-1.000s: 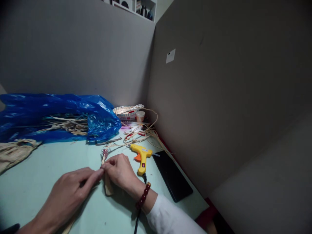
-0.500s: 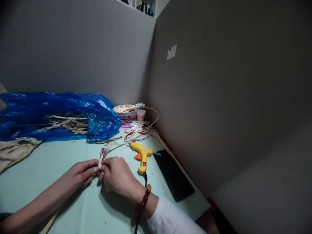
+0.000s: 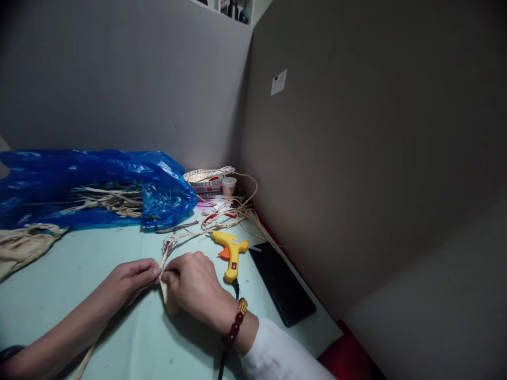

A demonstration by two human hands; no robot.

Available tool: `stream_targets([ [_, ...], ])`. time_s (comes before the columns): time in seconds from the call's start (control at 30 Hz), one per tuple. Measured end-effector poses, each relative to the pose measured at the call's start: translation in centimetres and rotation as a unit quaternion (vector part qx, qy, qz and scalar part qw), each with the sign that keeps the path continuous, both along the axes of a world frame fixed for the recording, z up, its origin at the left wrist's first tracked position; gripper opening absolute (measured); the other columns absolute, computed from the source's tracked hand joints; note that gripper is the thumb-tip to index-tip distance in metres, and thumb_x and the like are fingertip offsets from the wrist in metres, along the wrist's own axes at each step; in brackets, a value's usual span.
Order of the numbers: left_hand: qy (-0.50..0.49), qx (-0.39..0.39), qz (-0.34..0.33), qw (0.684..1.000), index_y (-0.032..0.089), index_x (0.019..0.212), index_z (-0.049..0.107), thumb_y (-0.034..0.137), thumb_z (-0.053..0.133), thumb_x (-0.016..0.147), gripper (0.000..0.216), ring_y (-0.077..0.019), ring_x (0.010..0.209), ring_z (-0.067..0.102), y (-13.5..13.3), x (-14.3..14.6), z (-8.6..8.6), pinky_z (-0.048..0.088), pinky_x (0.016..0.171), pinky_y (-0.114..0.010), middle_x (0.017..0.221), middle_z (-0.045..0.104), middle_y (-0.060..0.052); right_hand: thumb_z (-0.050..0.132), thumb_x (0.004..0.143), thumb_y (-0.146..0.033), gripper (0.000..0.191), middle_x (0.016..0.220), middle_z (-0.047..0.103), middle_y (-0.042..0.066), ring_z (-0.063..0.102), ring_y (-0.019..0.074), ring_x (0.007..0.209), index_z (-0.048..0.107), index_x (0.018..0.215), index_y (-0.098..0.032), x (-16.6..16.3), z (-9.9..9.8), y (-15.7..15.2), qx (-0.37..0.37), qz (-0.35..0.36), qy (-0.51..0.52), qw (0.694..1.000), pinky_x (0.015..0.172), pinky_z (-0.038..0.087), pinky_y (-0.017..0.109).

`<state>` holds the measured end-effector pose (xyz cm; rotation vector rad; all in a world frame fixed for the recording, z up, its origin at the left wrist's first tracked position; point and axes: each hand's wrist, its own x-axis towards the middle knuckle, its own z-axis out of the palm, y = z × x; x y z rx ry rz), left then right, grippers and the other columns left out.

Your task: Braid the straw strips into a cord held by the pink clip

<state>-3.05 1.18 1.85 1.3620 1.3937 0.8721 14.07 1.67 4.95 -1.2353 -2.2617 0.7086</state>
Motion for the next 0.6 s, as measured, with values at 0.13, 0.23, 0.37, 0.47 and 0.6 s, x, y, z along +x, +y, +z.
stream_targets([
  [0.13,-0.036,-0.045,0.011,0.998,0.02,0.058,0.047,0.046,0.064,0.069,0.032,-0.0072,0.045,0.019,-0.3,0.2,0.6,0.011,0.044,-0.021,0.048,0.029,0.011,0.054,0.086,-0.018,0.022,0.073,0.071,0.004,0.055,0.0123,0.065,0.074,0.08,-0.016,0.3,0.2,0.4,-0.014,-0.006,0.052,0.999,0.057,0.029,0.024],
  [0.23,-0.002,-0.035,-0.001,0.999,0.02,0.057,0.048,0.047,0.061,0.07,0.033,-0.0078,0.044,0.021,-0.3,0.3,0.8,0.013,0.044,-0.022,0.045,0.03,0.011,0.053,0.082,-0.015,0.021,0.069,0.07,0.005,0.052,0.0114,0.06,0.073,0.076,-0.014,0.0,0.2,0.1,-0.001,-0.035,0.036,0.999,0.056,0.028,0.024],
  [0.37,0.078,0.031,-0.008,0.996,0.02,0.05,0.047,0.047,0.055,0.072,0.035,-0.0107,0.046,0.034,-0.3,0.5,0.6,0.024,0.047,-0.023,0.044,0.041,0.007,0.053,0.081,-0.019,0.02,0.063,0.065,0.005,0.045,0.0107,0.054,0.069,0.069,-0.013,-0.8,-0.1,-0.8,0.048,-0.062,0.01,0.997,0.054,0.025,0.026],
  [0.47,0.068,0.049,-0.006,0.996,0.021,0.047,0.043,0.047,0.055,0.071,0.037,-0.0108,0.046,0.036,-0.4,0.6,0.5,0.026,0.049,-0.023,0.045,0.043,0.005,0.051,0.084,-0.021,0.024,0.06,0.062,0.004,0.042,0.0107,0.052,0.063,0.064,-0.015,-1.3,-0.6,-1.4,0.054,-0.05,0.003,0.997,0.053,0.024,0.026],
  [0.6,-0.041,-0.037,-0.011,0.998,0.02,0.054,0.047,0.051,0.06,0.065,0.035,-0.0063,0.04,0.025,-0.3,0.6,-0.1,0.015,0.042,-0.021,0.044,0.037,0.009,0.05,0.085,-0.02,0.02,0.065,0.063,0.003,0.043,0.0114,0.055,0.059,0.068,-0.016,-1.7,-1.3,-1.7,0.098,-0.037,-0.019,0.994,0.055,0.022,0.028],
])
